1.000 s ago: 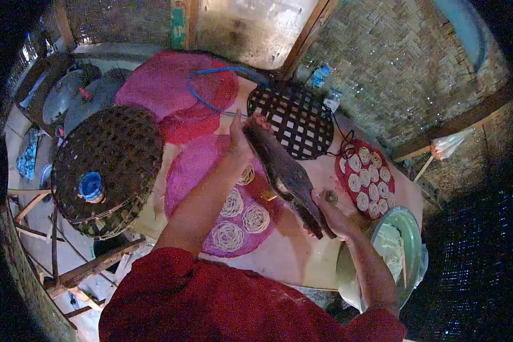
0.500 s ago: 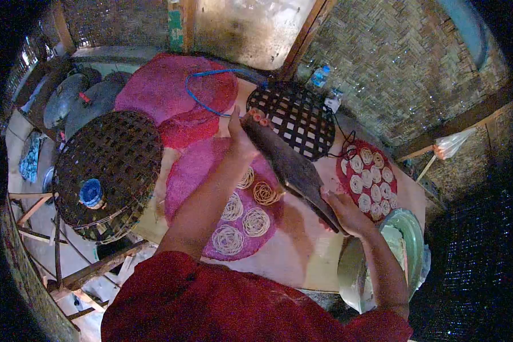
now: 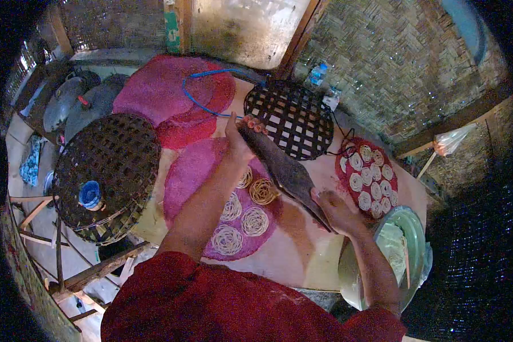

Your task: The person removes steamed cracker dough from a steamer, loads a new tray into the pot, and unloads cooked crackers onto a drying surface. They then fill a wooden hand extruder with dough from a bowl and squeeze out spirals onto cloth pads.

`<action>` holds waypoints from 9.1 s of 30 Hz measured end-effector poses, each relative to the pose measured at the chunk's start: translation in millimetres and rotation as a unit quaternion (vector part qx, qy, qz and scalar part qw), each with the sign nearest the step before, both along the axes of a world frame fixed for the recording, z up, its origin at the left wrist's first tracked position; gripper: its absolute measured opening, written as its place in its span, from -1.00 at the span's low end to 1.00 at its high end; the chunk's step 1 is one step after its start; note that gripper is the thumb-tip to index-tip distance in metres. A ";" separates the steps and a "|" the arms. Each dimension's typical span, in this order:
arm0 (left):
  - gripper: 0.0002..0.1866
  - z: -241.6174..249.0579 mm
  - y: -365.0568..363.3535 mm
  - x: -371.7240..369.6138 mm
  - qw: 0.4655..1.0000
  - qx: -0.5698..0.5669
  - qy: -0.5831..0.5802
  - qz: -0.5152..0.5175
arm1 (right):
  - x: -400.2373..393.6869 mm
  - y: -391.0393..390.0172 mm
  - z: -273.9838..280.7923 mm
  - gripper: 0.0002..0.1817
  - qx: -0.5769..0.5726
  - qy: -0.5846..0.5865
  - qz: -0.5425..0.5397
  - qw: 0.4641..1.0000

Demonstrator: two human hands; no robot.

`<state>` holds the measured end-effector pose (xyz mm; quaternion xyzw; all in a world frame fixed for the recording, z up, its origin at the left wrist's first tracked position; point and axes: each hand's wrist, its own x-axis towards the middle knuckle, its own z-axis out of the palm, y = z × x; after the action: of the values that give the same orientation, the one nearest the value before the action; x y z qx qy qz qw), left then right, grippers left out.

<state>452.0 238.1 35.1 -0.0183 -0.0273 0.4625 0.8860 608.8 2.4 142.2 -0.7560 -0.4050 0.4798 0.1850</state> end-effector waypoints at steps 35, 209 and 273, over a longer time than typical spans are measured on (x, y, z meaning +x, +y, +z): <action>-0.51 30.1 78.3 -12.3 0.999 -0.016 -0.008 0.048 | -1.3 95.0 37.6 -0.25 -0.048 -0.053 0.032 0.997; -0.49 219.9 -347.3 237.6 0.422 0.886 0.136 0.136 | 70.5 -366.6 159.6 -0.53 0.116 -0.772 0.071 0.620; -0.67 239.0 -339.9 295.7 0.378 0.822 0.347 0.249 | 78.6 -409.3 84.5 -0.57 0.410 -0.053 -0.303 0.859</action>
<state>747.6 -101.8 274.1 0.8882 -0.0876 0.3794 0.2439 687.4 -406.9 226.7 -0.7216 -0.3257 0.1497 0.5923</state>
